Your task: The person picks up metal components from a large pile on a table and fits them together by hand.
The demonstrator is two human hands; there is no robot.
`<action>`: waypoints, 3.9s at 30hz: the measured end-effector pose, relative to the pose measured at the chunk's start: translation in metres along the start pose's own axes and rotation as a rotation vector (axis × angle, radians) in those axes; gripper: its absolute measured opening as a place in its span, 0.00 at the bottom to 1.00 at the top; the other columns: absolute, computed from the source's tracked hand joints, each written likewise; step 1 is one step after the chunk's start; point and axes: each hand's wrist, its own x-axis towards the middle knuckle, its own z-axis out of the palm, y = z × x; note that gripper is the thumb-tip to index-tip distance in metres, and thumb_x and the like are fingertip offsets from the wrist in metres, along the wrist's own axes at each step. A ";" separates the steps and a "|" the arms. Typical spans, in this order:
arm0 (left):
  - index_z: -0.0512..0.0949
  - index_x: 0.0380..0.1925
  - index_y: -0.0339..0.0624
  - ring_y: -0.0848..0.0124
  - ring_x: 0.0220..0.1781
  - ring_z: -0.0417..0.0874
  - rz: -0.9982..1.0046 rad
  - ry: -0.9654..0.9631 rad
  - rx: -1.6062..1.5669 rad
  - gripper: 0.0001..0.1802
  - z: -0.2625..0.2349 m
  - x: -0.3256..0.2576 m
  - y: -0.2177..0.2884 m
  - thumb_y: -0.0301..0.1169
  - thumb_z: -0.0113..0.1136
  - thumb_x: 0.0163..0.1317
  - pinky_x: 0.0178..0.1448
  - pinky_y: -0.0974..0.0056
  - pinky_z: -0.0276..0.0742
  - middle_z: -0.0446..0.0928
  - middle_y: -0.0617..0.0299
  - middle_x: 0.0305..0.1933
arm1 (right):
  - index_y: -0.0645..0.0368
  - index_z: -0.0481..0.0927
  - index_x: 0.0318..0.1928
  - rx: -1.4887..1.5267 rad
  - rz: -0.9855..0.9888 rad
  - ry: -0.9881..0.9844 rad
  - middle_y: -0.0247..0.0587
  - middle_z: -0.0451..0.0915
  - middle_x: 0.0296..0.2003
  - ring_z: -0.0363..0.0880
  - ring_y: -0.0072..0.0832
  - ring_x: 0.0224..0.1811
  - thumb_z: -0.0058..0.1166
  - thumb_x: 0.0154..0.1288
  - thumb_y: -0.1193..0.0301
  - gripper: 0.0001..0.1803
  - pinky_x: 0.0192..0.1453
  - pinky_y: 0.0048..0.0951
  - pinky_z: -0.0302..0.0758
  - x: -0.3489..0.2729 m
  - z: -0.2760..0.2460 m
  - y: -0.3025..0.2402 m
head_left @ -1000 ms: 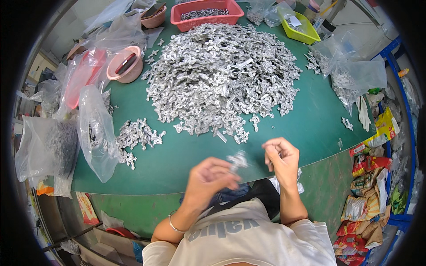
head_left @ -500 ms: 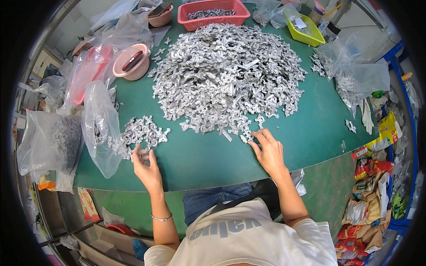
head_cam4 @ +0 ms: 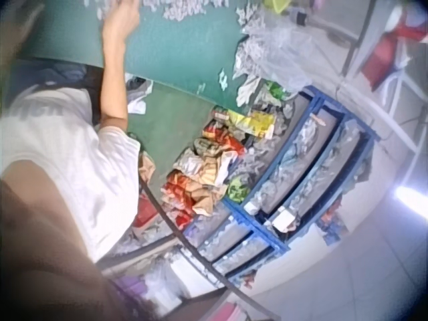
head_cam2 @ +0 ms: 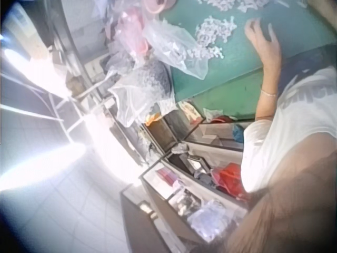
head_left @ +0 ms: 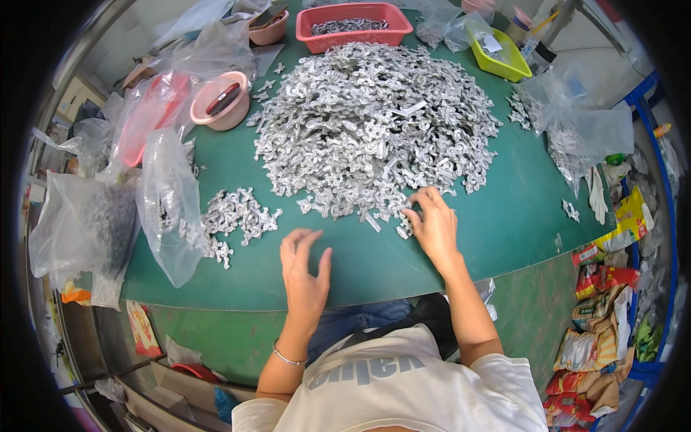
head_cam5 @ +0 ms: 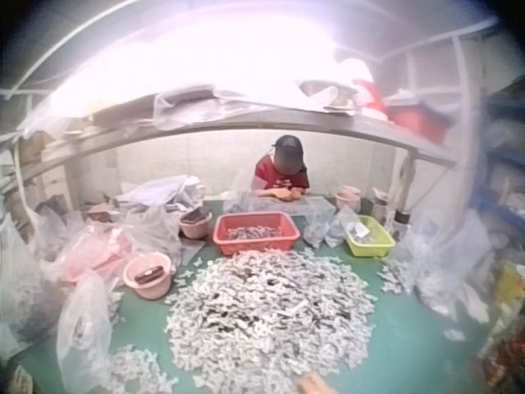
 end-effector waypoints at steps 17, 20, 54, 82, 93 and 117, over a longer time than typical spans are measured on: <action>0.71 0.43 0.27 0.73 0.37 0.75 -0.459 -0.474 -1.279 0.15 0.006 0.006 0.055 0.19 0.55 0.54 0.41 0.71 0.72 0.73 0.54 0.40 | 0.62 0.80 0.25 0.335 -0.615 0.296 0.43 0.79 0.27 0.78 0.27 0.22 0.61 0.38 0.81 0.08 0.21 0.19 0.71 -0.049 -0.056 -0.042; 0.71 0.42 0.26 0.73 0.38 0.75 -0.419 -0.491 -1.322 0.16 -0.001 0.007 0.060 0.16 0.57 0.51 0.41 0.72 0.72 0.72 0.53 0.42 | 0.63 0.80 0.25 0.472 -0.570 0.313 0.43 0.79 0.27 0.78 0.27 0.21 0.62 0.38 0.82 0.09 0.21 0.19 0.71 -0.049 -0.055 -0.043; 0.75 0.26 0.32 0.78 0.20 0.72 -0.716 -0.646 -1.374 0.10 0.000 0.009 0.064 0.30 0.54 0.59 0.25 0.74 0.67 0.75 0.61 0.22 | 0.67 0.70 0.31 1.511 0.196 -0.142 0.50 0.75 0.28 0.66 0.16 0.15 0.51 0.57 0.79 0.04 0.16 0.13 0.61 -0.079 -0.061 -0.057; 0.72 0.20 0.39 0.86 0.16 0.61 -0.621 -0.805 -1.370 0.12 0.001 0.022 0.090 0.34 0.53 0.59 0.19 0.78 0.53 0.65 0.72 0.15 | 0.64 0.74 0.25 1.160 -0.119 0.087 0.45 0.77 0.23 0.76 0.26 0.24 0.70 0.34 0.79 0.16 0.29 0.23 0.72 -0.098 -0.067 -0.059; 0.72 0.20 0.40 0.87 0.16 0.59 -0.615 -0.828 -1.362 0.11 0.001 0.023 0.090 0.31 0.51 0.60 0.20 0.79 0.53 0.64 0.73 0.15 | 0.62 0.75 0.21 1.112 -0.109 0.139 0.42 0.77 0.21 0.76 0.25 0.23 0.71 0.32 0.77 0.15 0.26 0.22 0.70 -0.097 -0.066 -0.058; 0.75 0.24 0.35 0.71 0.14 0.66 0.026 -0.361 -0.425 0.03 0.027 -0.003 0.065 0.23 0.59 0.50 0.19 0.69 0.62 0.69 0.60 0.17 | 0.55 0.60 0.15 1.738 0.638 -0.205 0.28 0.53 0.05 0.56 0.22 0.08 0.37 0.67 0.60 0.22 0.09 0.20 0.47 -0.068 -0.041 0.010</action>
